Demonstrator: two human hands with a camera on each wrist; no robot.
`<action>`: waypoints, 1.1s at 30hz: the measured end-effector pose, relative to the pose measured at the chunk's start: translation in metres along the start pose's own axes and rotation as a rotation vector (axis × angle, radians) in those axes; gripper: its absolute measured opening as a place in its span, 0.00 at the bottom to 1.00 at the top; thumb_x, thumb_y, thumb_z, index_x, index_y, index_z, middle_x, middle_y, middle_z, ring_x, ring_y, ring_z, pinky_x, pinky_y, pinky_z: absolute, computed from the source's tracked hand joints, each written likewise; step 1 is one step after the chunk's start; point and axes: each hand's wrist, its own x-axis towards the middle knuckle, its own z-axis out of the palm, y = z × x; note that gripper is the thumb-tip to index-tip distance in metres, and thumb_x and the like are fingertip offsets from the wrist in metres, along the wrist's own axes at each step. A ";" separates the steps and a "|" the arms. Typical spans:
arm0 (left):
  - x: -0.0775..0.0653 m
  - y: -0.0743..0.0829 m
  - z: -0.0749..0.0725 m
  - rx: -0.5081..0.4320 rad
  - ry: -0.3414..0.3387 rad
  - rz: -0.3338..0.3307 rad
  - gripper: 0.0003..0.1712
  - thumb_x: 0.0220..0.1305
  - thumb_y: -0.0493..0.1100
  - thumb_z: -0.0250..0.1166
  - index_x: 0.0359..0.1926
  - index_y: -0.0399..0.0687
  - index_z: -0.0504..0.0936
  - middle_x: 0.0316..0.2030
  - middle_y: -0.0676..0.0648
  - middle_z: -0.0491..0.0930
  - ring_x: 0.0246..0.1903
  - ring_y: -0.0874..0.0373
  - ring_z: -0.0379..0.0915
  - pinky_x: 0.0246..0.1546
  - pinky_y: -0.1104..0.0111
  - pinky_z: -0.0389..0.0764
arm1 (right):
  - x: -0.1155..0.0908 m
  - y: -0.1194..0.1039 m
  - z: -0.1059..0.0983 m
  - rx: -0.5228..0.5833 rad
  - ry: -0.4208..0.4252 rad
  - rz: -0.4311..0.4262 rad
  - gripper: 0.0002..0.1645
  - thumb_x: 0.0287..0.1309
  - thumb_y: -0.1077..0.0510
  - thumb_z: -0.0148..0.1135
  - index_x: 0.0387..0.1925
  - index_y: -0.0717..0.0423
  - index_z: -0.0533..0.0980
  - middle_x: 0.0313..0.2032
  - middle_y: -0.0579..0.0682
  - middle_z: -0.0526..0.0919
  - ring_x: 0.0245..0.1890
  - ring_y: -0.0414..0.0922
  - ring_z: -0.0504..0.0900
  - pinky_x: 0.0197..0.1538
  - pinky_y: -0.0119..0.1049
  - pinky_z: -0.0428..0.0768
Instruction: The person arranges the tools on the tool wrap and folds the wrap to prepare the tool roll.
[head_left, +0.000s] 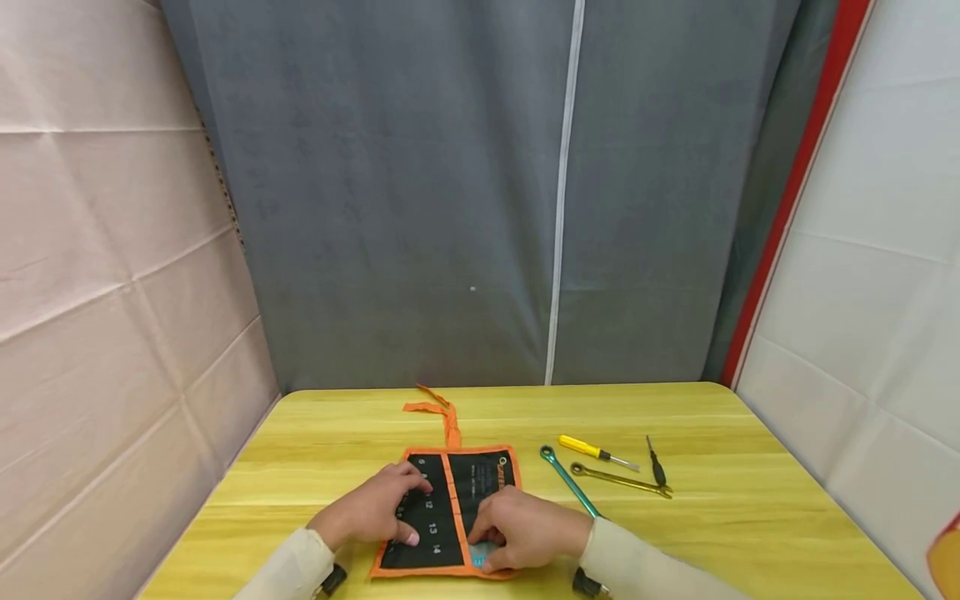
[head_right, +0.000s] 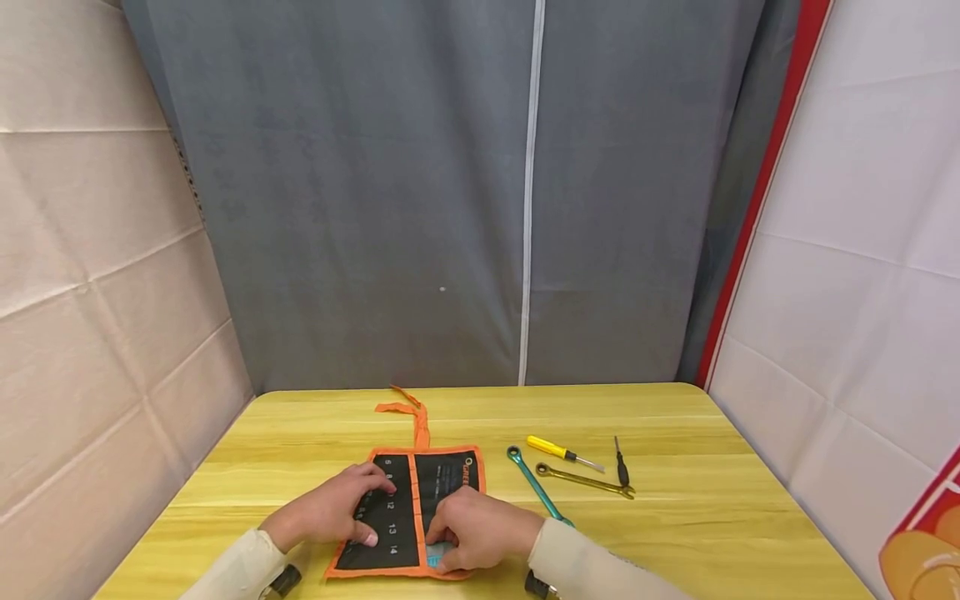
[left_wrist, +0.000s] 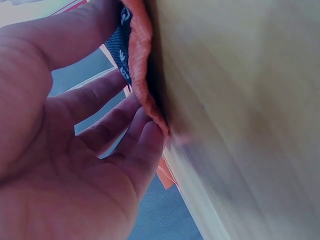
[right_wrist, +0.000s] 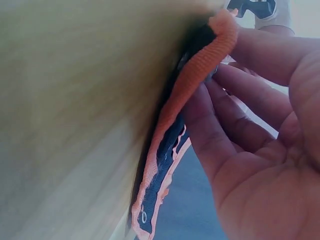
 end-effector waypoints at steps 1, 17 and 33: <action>0.000 0.000 0.000 0.002 0.000 0.001 0.35 0.53 0.53 0.84 0.61 0.57 0.83 0.63 0.50 0.75 0.67 0.45 0.71 0.68 0.43 0.74 | 0.000 0.000 0.000 0.000 -0.001 0.000 0.16 0.63 0.46 0.76 0.51 0.42 0.89 0.35 0.30 0.82 0.31 0.24 0.75 0.37 0.19 0.74; -0.002 0.006 0.003 0.045 0.026 0.003 0.36 0.51 0.55 0.85 0.61 0.55 0.83 0.59 0.54 0.75 0.62 0.50 0.72 0.67 0.46 0.76 | -0.012 0.003 -0.005 0.033 -0.032 0.052 0.18 0.61 0.54 0.75 0.53 0.46 0.88 0.35 0.31 0.80 0.31 0.24 0.74 0.38 0.19 0.76; -0.001 0.005 0.003 0.033 0.023 -0.003 0.36 0.50 0.53 0.85 0.59 0.56 0.82 0.59 0.52 0.76 0.62 0.49 0.72 0.68 0.44 0.75 | -0.007 -0.004 -0.003 0.044 -0.030 0.081 0.17 0.63 0.53 0.76 0.53 0.45 0.88 0.35 0.31 0.80 0.30 0.25 0.73 0.36 0.21 0.75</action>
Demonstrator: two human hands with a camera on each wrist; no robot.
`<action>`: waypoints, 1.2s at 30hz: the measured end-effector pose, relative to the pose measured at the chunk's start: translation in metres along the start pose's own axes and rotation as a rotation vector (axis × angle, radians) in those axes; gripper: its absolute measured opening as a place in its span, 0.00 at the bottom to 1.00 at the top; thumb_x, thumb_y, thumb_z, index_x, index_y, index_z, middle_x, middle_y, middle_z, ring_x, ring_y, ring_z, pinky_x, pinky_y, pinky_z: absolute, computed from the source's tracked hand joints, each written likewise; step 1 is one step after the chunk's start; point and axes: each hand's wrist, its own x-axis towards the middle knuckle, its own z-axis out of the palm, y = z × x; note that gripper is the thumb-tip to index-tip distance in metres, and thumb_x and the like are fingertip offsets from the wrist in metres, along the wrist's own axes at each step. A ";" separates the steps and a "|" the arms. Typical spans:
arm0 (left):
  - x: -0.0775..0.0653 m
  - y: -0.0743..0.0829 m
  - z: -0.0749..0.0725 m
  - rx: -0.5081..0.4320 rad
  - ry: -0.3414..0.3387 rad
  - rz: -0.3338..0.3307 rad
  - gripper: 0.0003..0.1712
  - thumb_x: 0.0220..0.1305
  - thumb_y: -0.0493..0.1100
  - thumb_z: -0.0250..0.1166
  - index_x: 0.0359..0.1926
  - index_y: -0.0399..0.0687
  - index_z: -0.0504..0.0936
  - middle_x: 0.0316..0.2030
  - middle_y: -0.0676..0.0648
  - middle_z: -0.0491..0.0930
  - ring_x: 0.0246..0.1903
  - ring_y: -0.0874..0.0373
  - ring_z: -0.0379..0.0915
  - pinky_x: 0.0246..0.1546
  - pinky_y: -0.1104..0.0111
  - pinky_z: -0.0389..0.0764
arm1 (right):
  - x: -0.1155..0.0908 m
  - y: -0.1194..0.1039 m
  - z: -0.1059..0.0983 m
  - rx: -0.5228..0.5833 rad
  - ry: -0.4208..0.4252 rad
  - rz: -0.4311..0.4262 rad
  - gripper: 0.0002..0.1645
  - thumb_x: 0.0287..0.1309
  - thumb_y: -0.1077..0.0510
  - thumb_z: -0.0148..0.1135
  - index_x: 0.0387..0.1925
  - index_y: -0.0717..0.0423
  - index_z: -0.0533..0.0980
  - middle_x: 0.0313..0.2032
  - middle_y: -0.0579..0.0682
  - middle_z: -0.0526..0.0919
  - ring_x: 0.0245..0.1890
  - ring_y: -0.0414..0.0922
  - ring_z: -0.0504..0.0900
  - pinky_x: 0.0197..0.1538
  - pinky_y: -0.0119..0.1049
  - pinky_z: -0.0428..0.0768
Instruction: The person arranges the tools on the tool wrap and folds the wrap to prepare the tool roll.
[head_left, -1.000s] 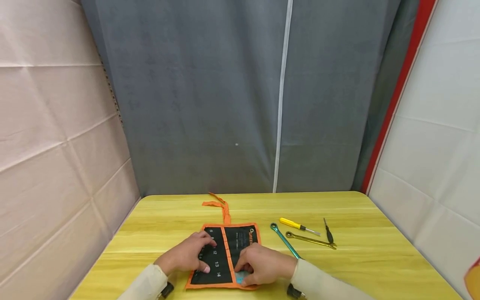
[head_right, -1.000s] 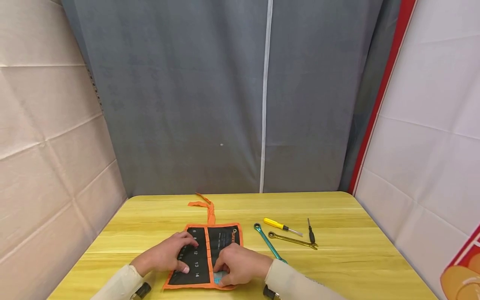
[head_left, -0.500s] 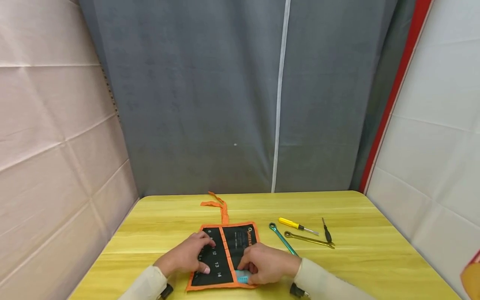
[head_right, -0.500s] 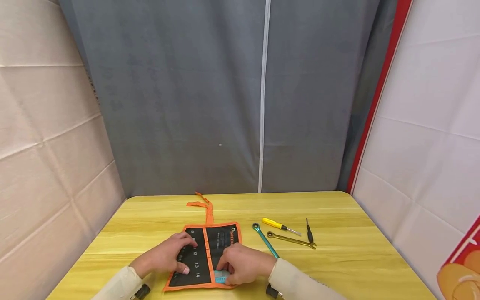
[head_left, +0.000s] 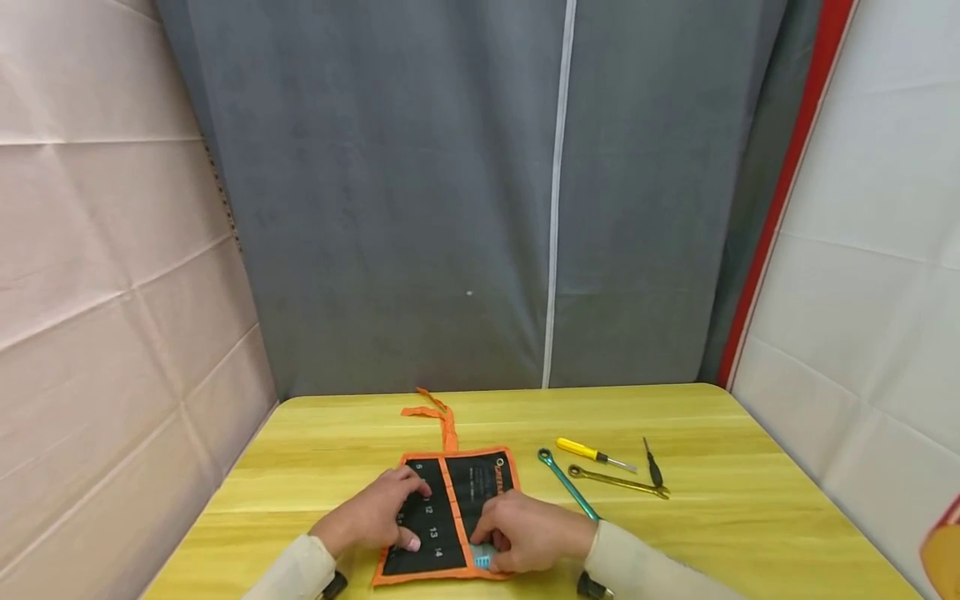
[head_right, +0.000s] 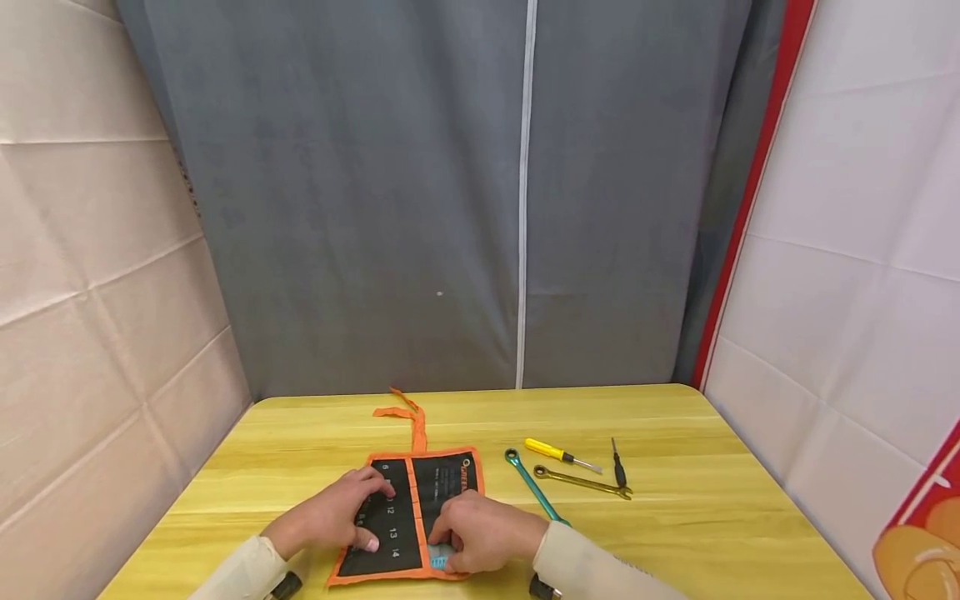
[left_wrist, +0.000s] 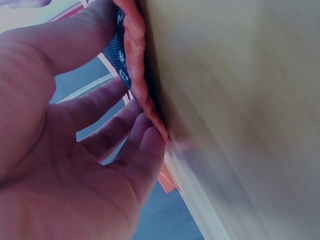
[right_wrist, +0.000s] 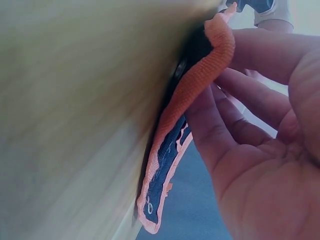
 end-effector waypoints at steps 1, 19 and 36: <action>0.000 -0.001 0.000 -0.010 -0.001 -0.004 0.36 0.50 0.53 0.85 0.59 0.57 0.82 0.59 0.52 0.76 0.63 0.48 0.72 0.68 0.43 0.75 | 0.000 0.001 0.000 0.002 0.002 -0.003 0.17 0.63 0.53 0.76 0.53 0.45 0.88 0.35 0.31 0.80 0.30 0.25 0.73 0.37 0.21 0.75; -0.001 0.000 -0.004 -0.043 0.002 -0.011 0.39 0.50 0.54 0.85 0.62 0.52 0.81 0.62 0.50 0.76 0.64 0.47 0.71 0.70 0.42 0.73 | -0.014 0.017 -0.009 0.097 0.069 -0.003 0.16 0.65 0.52 0.74 0.53 0.47 0.86 0.45 0.36 0.85 0.40 0.25 0.81 0.44 0.22 0.82; -0.004 -0.008 -0.001 -0.085 0.012 -0.030 0.43 0.50 0.55 0.85 0.65 0.49 0.80 0.63 0.49 0.75 0.65 0.46 0.69 0.69 0.40 0.72 | -0.045 0.051 -0.012 0.174 0.170 0.119 0.17 0.64 0.53 0.75 0.53 0.47 0.86 0.45 0.36 0.86 0.41 0.31 0.80 0.46 0.28 0.83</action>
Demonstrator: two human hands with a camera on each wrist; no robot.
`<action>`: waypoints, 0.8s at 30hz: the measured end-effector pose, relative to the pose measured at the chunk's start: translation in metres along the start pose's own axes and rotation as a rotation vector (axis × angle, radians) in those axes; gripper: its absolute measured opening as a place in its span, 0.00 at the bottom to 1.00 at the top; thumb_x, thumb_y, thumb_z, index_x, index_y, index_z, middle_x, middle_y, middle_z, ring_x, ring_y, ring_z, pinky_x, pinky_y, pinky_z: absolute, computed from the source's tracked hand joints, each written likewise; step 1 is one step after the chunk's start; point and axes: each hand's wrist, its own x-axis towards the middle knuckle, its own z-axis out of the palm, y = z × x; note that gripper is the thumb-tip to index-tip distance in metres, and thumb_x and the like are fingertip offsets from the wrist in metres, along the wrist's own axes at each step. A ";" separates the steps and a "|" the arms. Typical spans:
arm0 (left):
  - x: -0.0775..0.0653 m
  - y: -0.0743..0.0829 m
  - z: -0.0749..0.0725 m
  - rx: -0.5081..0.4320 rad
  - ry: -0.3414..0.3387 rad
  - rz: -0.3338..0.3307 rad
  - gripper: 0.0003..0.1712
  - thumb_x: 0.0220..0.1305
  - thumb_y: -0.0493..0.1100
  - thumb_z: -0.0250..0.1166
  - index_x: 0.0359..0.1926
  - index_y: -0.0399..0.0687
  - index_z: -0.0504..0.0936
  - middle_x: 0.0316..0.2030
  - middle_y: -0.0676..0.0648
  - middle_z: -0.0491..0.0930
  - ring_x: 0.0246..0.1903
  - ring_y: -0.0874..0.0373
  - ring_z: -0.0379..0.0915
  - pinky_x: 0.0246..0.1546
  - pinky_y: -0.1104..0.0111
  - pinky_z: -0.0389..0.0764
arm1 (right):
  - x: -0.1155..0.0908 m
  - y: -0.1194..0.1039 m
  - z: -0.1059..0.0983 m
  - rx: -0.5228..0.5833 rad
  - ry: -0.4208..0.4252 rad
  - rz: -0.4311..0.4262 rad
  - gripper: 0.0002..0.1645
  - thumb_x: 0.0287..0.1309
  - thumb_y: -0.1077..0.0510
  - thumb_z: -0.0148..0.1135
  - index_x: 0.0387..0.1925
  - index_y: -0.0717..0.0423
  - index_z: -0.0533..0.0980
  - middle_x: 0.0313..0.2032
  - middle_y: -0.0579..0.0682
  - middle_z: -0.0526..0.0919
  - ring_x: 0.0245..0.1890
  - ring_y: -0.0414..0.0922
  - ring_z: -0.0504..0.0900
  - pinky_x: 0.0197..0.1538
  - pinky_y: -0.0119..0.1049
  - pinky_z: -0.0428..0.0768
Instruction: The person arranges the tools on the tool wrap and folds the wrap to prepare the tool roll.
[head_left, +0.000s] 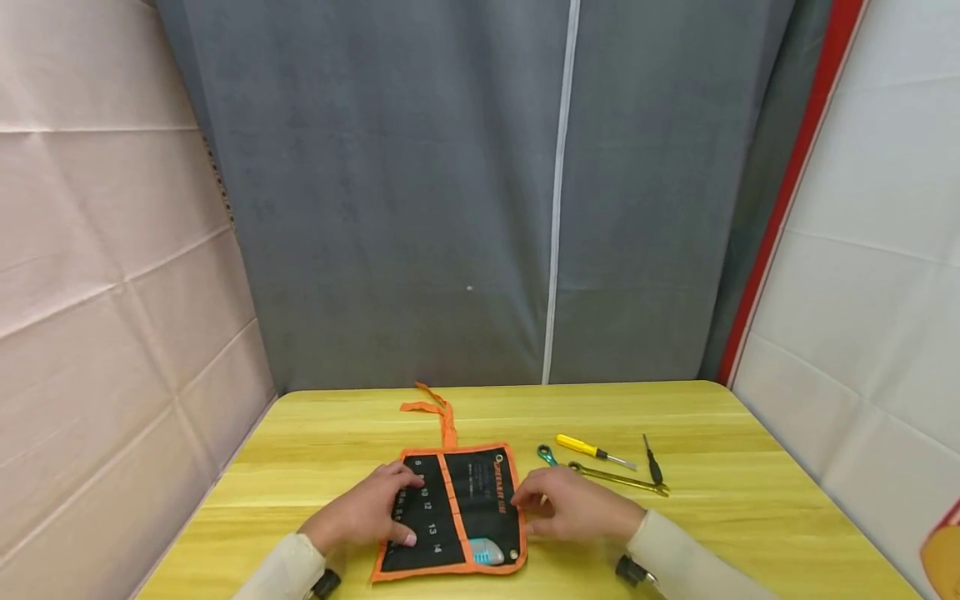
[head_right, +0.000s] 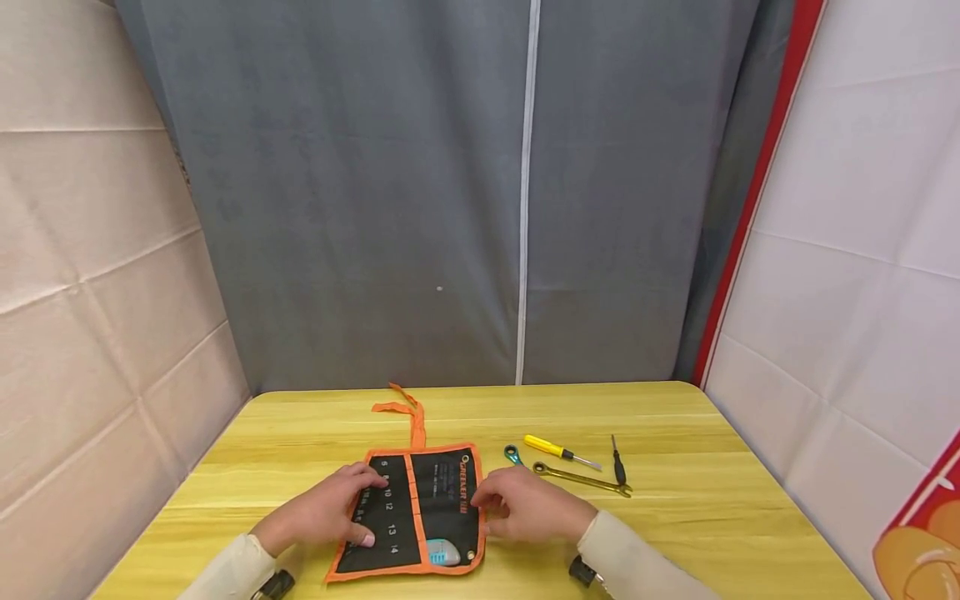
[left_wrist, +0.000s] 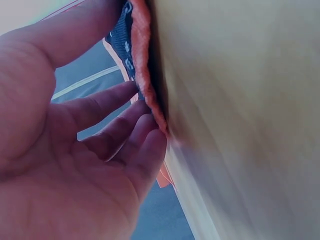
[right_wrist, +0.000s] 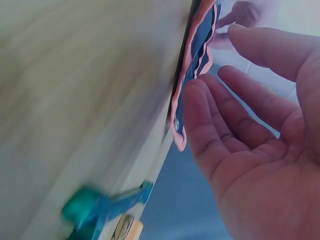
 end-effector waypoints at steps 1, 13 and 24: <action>-0.001 -0.001 0.000 -0.004 0.001 0.004 0.42 0.51 0.55 0.85 0.65 0.49 0.81 0.63 0.49 0.75 0.65 0.46 0.70 0.69 0.40 0.72 | -0.002 0.002 -0.001 -0.010 0.011 0.005 0.17 0.64 0.53 0.75 0.54 0.47 0.86 0.45 0.37 0.85 0.42 0.31 0.80 0.47 0.29 0.83; -0.002 -0.005 -0.008 -0.039 0.043 -0.020 0.36 0.56 0.50 0.83 0.64 0.48 0.82 0.63 0.47 0.74 0.61 0.48 0.71 0.67 0.41 0.74 | -0.024 0.021 -0.015 -0.067 0.085 0.079 0.21 0.62 0.51 0.77 0.55 0.51 0.84 0.44 0.42 0.84 0.41 0.36 0.80 0.45 0.33 0.81; -0.001 -0.011 -0.013 -0.140 0.020 -0.040 0.40 0.54 0.42 0.84 0.68 0.43 0.79 0.60 0.43 0.74 0.60 0.41 0.77 0.63 0.41 0.78 | -0.040 0.030 -0.023 -0.130 0.095 0.138 0.24 0.61 0.50 0.77 0.57 0.52 0.83 0.41 0.41 0.81 0.35 0.32 0.74 0.41 0.33 0.75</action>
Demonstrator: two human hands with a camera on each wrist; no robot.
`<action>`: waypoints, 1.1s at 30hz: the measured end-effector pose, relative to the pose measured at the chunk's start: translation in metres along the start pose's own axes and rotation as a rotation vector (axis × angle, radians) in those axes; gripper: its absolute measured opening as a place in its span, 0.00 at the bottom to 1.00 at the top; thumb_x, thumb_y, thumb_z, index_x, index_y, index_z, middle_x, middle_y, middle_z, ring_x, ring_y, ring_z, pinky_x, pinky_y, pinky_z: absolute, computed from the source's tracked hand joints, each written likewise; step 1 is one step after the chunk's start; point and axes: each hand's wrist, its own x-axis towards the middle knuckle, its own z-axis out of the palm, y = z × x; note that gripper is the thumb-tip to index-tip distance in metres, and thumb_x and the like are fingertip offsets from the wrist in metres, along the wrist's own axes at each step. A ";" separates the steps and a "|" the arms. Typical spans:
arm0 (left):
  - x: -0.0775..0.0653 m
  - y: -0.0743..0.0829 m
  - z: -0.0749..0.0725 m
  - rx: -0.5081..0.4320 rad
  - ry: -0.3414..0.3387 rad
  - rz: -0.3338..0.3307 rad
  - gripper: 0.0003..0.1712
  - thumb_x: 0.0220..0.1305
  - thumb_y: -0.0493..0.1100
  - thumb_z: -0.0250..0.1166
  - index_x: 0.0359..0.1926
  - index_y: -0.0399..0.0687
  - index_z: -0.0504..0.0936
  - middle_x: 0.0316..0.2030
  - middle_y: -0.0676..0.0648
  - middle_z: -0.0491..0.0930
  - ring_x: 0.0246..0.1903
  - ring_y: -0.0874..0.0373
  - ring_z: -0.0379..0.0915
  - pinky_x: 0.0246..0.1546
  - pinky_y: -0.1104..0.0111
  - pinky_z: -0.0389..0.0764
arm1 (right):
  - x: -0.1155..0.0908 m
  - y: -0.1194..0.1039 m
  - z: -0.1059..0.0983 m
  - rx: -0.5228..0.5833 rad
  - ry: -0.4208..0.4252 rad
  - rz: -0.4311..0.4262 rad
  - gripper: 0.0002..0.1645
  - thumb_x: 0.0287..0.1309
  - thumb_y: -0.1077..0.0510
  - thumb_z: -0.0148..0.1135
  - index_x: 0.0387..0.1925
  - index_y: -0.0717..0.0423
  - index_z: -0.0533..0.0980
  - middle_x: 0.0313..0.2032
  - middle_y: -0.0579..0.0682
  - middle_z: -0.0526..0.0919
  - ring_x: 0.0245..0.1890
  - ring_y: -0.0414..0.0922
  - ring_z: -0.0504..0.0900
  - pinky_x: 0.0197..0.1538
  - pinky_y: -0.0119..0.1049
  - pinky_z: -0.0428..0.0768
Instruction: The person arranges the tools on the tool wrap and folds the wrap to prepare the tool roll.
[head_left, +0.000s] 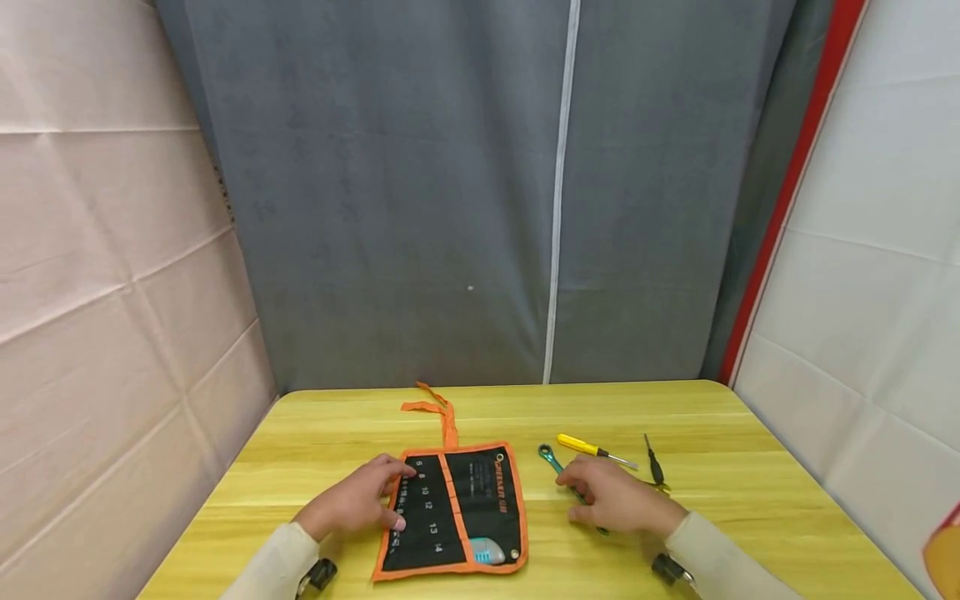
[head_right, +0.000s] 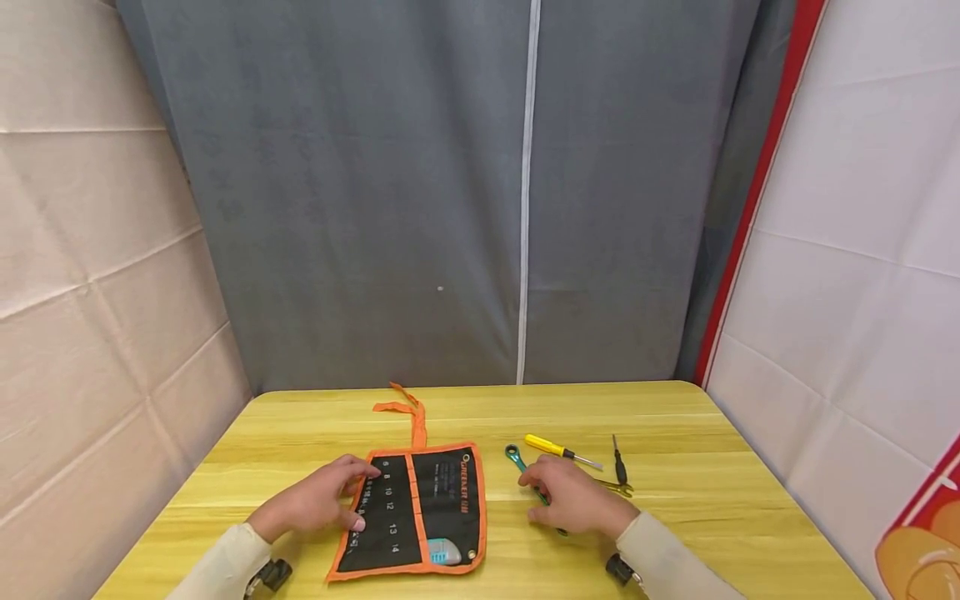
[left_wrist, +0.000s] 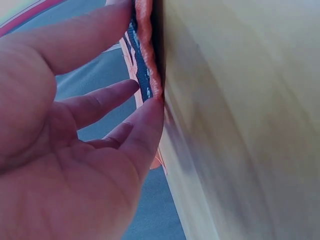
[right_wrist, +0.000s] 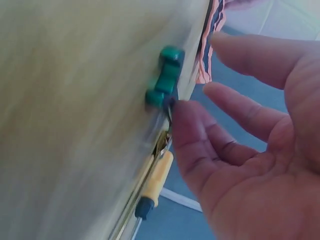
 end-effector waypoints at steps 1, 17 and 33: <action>0.000 0.000 -0.001 -0.007 -0.001 -0.002 0.42 0.53 0.42 0.84 0.68 0.43 0.78 0.60 0.43 0.74 0.60 0.40 0.78 0.63 0.41 0.78 | -0.001 0.000 -0.001 -0.007 -0.006 0.007 0.25 0.61 0.50 0.78 0.57 0.52 0.83 0.40 0.41 0.80 0.34 0.32 0.73 0.41 0.33 0.74; 0.001 -0.007 -0.004 -0.067 -0.012 0.001 0.49 0.50 0.38 0.85 0.72 0.39 0.73 0.56 0.44 0.73 0.55 0.48 0.75 0.61 0.42 0.79 | -0.003 0.002 -0.003 -0.081 -0.027 0.038 0.13 0.59 0.59 0.77 0.36 0.49 0.77 0.26 0.40 0.69 0.28 0.35 0.64 0.34 0.32 0.62; -0.012 -0.003 0.005 0.006 -0.090 0.028 0.60 0.41 0.53 0.90 0.74 0.43 0.72 0.63 0.47 0.70 0.60 0.45 0.73 0.63 0.44 0.80 | 0.003 -0.001 0.002 0.007 0.008 0.143 0.11 0.43 0.66 0.75 0.31 0.54 0.82 0.21 0.41 0.69 0.22 0.37 0.64 0.30 0.32 0.60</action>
